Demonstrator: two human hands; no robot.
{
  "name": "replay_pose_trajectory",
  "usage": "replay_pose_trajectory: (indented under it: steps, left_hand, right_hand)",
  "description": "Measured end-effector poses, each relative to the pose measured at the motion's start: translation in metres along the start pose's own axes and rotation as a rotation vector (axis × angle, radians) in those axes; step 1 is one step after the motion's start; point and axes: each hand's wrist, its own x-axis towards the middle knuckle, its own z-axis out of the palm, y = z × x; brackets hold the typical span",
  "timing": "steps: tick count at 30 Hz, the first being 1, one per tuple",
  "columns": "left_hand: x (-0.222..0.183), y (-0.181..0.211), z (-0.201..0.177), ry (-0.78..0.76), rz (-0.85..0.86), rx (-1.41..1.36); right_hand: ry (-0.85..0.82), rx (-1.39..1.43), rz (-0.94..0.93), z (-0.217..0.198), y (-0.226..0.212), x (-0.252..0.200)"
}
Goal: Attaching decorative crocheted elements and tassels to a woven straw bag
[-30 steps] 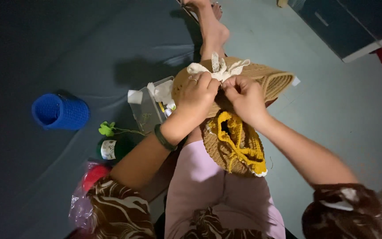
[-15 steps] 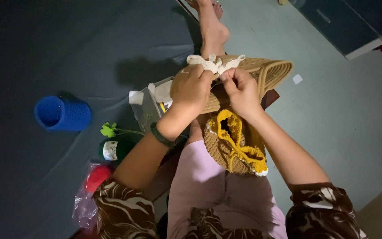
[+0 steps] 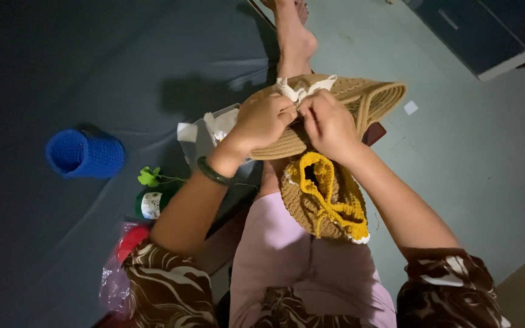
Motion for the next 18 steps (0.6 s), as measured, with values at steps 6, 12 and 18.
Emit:
replay_pose_trajectory:
  steps: [6,12,18]
  left_hand:
    - [-0.004,-0.01,-0.003,-0.119,-0.122,-0.158]
    - [0.008,-0.025,0.014,-0.349,-0.289,-0.106]
    - [0.002,-0.036,0.004,-0.348,-0.222,-0.195]
  right_hand:
    - [-0.06,-0.214,-0.306,0.004,0.022,0.005]
    - [-0.108,-0.367,-0.485,-0.004,0.018,0.014]
    - [-0.049,-0.462,-0.817,-0.02,0.003,0.028]
